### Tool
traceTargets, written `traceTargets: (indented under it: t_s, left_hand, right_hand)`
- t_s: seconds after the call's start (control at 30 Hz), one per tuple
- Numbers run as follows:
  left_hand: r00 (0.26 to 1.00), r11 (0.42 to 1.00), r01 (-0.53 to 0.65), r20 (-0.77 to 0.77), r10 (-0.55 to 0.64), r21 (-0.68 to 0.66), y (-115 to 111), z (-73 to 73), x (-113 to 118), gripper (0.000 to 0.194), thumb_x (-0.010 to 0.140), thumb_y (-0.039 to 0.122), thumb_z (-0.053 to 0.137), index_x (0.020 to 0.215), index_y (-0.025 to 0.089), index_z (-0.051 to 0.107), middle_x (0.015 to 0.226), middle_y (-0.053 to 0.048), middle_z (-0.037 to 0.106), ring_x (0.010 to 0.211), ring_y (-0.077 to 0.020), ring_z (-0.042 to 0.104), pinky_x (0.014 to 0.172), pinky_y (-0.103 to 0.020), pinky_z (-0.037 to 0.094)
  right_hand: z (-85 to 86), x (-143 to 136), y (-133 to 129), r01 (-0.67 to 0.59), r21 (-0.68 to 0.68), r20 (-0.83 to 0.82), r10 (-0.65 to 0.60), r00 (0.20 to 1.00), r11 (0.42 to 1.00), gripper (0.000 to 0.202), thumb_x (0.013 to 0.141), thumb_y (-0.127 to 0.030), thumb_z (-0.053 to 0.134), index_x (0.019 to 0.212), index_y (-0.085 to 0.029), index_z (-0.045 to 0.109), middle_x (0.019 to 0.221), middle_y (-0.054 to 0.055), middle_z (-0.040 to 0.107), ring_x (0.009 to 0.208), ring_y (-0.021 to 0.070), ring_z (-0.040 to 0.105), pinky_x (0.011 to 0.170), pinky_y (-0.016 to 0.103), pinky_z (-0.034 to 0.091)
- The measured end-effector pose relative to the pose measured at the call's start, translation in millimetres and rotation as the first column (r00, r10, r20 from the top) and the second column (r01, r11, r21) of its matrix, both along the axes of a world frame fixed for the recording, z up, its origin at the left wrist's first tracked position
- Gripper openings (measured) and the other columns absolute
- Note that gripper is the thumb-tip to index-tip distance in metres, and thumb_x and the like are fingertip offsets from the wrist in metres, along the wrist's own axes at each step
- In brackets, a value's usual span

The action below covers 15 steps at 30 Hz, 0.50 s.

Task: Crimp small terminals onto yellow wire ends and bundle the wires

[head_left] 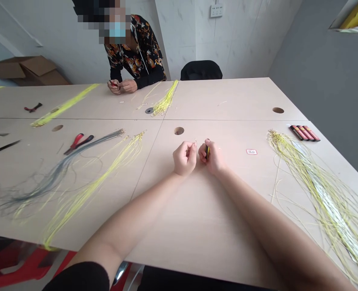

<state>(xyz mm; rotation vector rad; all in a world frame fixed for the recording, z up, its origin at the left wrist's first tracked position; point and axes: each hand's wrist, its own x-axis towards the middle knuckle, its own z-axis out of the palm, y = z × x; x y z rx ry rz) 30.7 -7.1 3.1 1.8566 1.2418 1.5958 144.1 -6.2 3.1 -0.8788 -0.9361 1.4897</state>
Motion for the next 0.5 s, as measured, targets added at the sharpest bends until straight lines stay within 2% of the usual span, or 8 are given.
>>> traceTargets:
  t_s: [0.1,0.17,0.27,0.37,0.5]
  left_hand:
    - [0.993,0.992,0.108,0.041,-0.111,0.066,-2,-5.9,1,0.033,0.094,0.043,0.048,0.071,0.020,0.048,0.054,0.003,0.058,0.045,-0.0079,0.052,0.048,-0.021,0.040]
    - [0.986,0.986,0.147,0.065,-0.152,0.079,-3,-8.7,1,0.028,0.095,0.037,0.049,0.072,0.020,0.049,0.050,0.005,0.057,0.043,-0.0077,0.054,0.046,-0.020,0.042]
    - [0.991,0.989,0.114,0.064,-0.120,0.093,-3,-9.6,2,0.026,0.094,0.033,0.051,0.072,0.020,0.049,0.043,0.007,0.052,0.040,-0.0078,0.054,0.044,-0.019,0.042]
    - [0.996,0.988,0.076,0.037,-0.082,0.137,-3,-8.1,2,0.025,0.094,0.031,0.052,0.071,0.020,0.050,0.046,0.007,0.055,0.040,-0.0073,0.055,0.044,-0.018,0.042]
    - [0.994,0.985,0.098,0.023,-0.102,0.145,-4,-7.0,2,0.023,0.094,0.028,0.051,0.072,0.020,0.051,0.048,0.006,0.059,0.041,-0.0070,0.057,0.044,-0.017,0.044]
  right_hand:
    - [-1.7,-4,-4,-0.042,-0.004,-0.003,0.042,0.999,0.999,0.040,0.076,-0.048,0.053,0.050,-0.021,0.040,0.047,-0.001,0.041,0.043,0.0097,0.036,0.042,0.025,0.023]
    - [-2.0,-8,-8,-0.089,-0.031,-0.006,0.089,0.996,0.996,0.039,0.075,-0.047,0.051,0.048,-0.021,0.039,0.041,-0.002,0.039,0.039,0.0090,0.033,0.040,0.024,0.022]
    - [-1.6,-14,-11,-0.165,-0.080,-0.007,0.165,0.986,0.983,0.042,0.073,-0.048,0.047,0.042,-0.022,0.034,0.033,-0.003,0.029,0.033,0.0071,0.024,0.038,0.024,0.019]
    - [-0.6,-16,-12,-0.231,-0.099,-0.046,0.227,0.973,0.968,0.042,0.071,-0.048,0.044,0.040,-0.023,0.032,0.031,-0.004,0.026,0.031,0.0064,0.022,0.036,0.024,0.017]
    - [0.0,-13,-10,-0.236,-0.082,-0.092,0.228,0.969,0.968,0.040,0.066,-0.049,0.046,0.039,-0.023,0.032,0.031,-0.005,0.024,0.030,0.0057,0.020,0.035,0.023,0.015]
